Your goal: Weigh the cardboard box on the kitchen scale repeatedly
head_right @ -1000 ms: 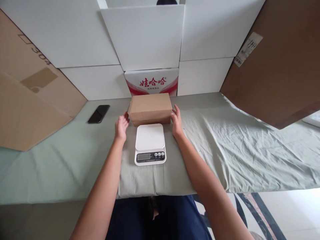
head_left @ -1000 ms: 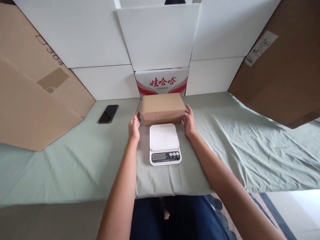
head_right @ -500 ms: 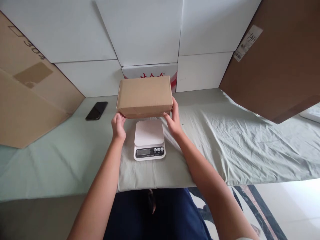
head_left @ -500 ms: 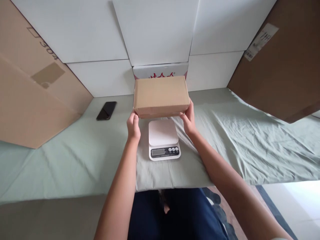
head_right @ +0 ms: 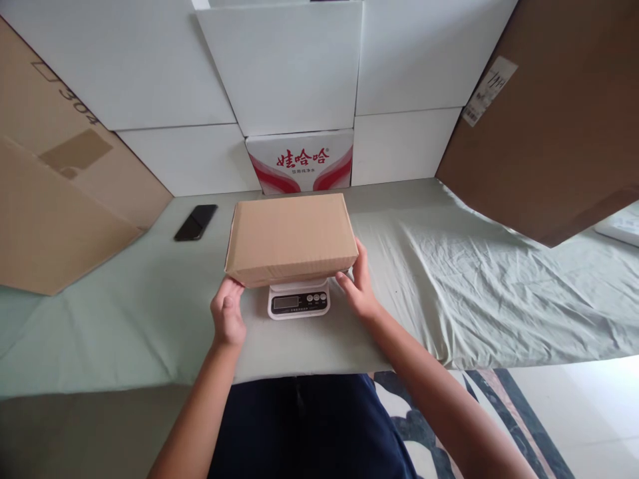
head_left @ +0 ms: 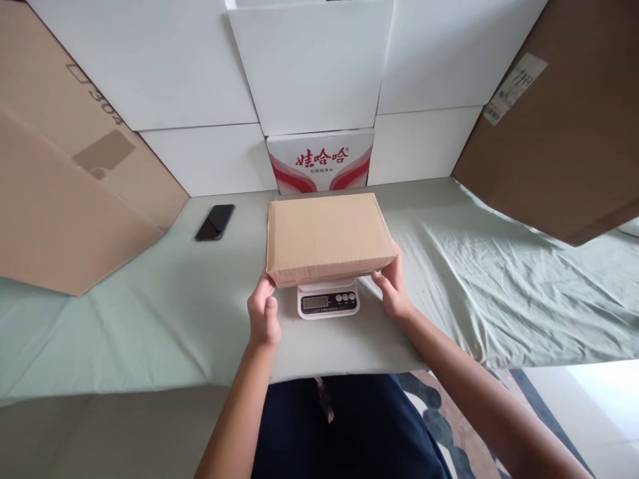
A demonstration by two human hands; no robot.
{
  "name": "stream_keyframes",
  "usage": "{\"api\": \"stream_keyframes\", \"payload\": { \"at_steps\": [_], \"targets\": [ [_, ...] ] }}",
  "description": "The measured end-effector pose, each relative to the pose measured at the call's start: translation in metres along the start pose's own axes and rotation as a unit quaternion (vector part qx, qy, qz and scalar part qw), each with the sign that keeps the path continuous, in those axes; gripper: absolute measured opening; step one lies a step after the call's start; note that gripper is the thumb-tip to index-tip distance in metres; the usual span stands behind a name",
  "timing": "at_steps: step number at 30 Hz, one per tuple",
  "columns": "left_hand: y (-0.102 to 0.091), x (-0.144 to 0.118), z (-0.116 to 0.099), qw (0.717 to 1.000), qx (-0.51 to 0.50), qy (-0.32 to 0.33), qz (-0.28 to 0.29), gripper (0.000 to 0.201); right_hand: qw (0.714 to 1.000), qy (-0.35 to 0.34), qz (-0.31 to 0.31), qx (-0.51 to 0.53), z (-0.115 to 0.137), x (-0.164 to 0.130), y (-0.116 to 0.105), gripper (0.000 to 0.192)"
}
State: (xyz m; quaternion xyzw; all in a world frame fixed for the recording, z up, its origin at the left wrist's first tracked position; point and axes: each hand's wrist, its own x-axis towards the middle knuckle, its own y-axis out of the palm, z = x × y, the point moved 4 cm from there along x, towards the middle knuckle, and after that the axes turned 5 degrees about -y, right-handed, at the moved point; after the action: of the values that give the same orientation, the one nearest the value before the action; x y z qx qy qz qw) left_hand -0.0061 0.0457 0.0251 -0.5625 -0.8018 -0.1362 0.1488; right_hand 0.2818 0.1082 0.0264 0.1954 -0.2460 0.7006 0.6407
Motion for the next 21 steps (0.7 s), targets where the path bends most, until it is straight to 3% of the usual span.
{"api": "stream_keyframes", "payload": {
  "at_steps": [8, 21],
  "targets": [
    [0.001, -0.001, 0.001, 0.999, -0.011, -0.051, 0.001, 0.078, 1.0, 0.006, 0.012, -0.017, 0.007, 0.004, 0.002, 0.074],
    [0.0, 0.001, 0.004, 0.997, -0.031, -0.07, -0.003, 0.078, 1.0, 0.029, 0.01, -0.004, 0.011, 0.007, 0.003, 0.069]
  ]
}}
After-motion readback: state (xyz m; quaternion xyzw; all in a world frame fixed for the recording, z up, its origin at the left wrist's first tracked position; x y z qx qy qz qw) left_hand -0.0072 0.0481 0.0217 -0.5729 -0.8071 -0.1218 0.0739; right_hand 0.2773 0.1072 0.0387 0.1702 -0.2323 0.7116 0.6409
